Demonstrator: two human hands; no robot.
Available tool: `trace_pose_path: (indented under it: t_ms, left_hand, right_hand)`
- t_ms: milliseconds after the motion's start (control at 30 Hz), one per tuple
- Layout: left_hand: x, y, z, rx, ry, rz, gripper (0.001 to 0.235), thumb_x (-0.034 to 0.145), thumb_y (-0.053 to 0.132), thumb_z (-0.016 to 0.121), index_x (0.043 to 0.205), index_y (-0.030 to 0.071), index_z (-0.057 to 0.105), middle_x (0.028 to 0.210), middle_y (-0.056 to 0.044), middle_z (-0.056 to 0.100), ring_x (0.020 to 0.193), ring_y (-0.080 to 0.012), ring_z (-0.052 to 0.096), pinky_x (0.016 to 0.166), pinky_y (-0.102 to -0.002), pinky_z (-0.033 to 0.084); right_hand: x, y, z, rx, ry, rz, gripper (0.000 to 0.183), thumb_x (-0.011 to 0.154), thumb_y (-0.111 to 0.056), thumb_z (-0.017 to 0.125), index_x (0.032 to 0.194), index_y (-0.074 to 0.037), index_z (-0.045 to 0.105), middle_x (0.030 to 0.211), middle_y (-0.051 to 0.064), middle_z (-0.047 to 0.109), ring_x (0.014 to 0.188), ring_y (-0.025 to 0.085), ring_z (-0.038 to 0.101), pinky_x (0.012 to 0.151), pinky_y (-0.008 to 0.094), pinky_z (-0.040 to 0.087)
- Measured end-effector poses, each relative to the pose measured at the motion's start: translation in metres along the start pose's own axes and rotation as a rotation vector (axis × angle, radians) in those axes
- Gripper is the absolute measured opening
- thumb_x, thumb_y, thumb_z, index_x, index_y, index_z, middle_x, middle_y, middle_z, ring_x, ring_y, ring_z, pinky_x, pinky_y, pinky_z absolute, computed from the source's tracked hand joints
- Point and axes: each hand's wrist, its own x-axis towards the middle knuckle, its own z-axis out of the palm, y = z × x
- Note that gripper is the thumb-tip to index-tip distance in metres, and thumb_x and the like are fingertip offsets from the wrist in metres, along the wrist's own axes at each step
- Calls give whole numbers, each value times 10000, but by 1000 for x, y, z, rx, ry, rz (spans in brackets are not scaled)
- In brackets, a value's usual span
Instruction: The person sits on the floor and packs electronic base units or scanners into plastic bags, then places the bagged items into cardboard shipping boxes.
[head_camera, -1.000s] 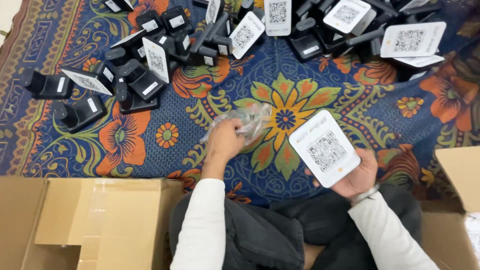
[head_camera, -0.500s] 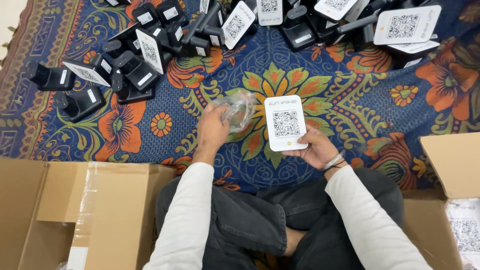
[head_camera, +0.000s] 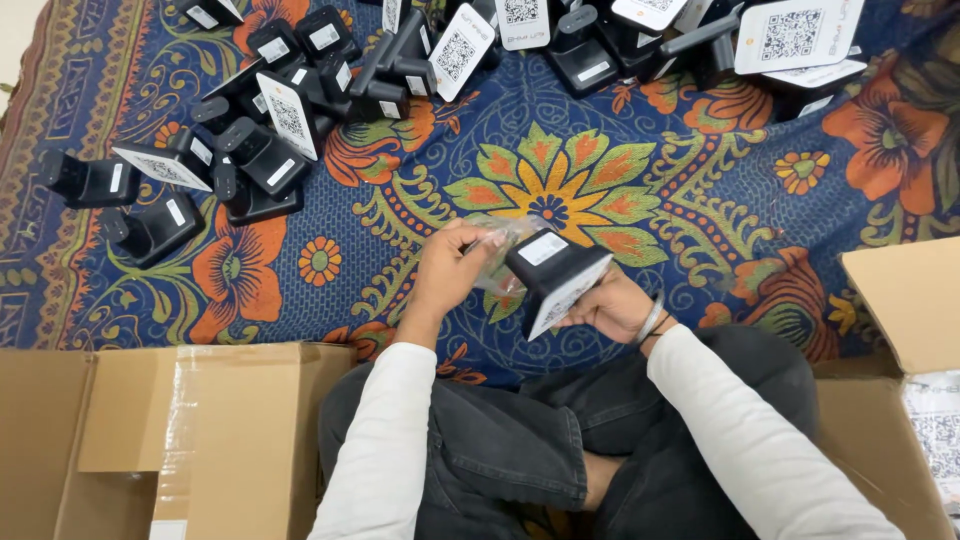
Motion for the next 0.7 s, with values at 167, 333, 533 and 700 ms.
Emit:
trace_pose_path:
  t_ms: [167,333,533,700]
  left_hand:
    - [-6,43,19,19,3,-89,195,915,223,747,1019,65,793,888,-67,720,769,-167,680,685,-311,511]
    - [-9,37,14,311,13,62,191,906,270,747,977,101,803,896,-117,718,805,-287,702,705,-382,530]
    - [-15,43,19,586,-147,4,169,896,270,707,950,145,808,875,-122,726,811,-361,703,734,-481,536]
    - [-16,31,56,493,-119,-37,210,884,279,691,969,92,732,892,-144,731,832,-373,704,740,-483,539]
  right_hand:
    - [11,12,3,-165,21,180,428,802,103,623,1216,-4,614,1078,147,751,830,213,729,773,413,648]
    - [6,0,20,-237,32,262,408,876,-24,653,1277,-66,588,1097,60,740,925,165,756,760,338,634]
    - [14,11,-2,49,261,38,367,1016,-186,654,1329,-1,605,1106,112,709,890,156,717,710,301,599]
    - [17,23,9,-98,212,-102,436,893,-23,658,1322,-52,584,1151,43,703,964,140,703,807,334,603]
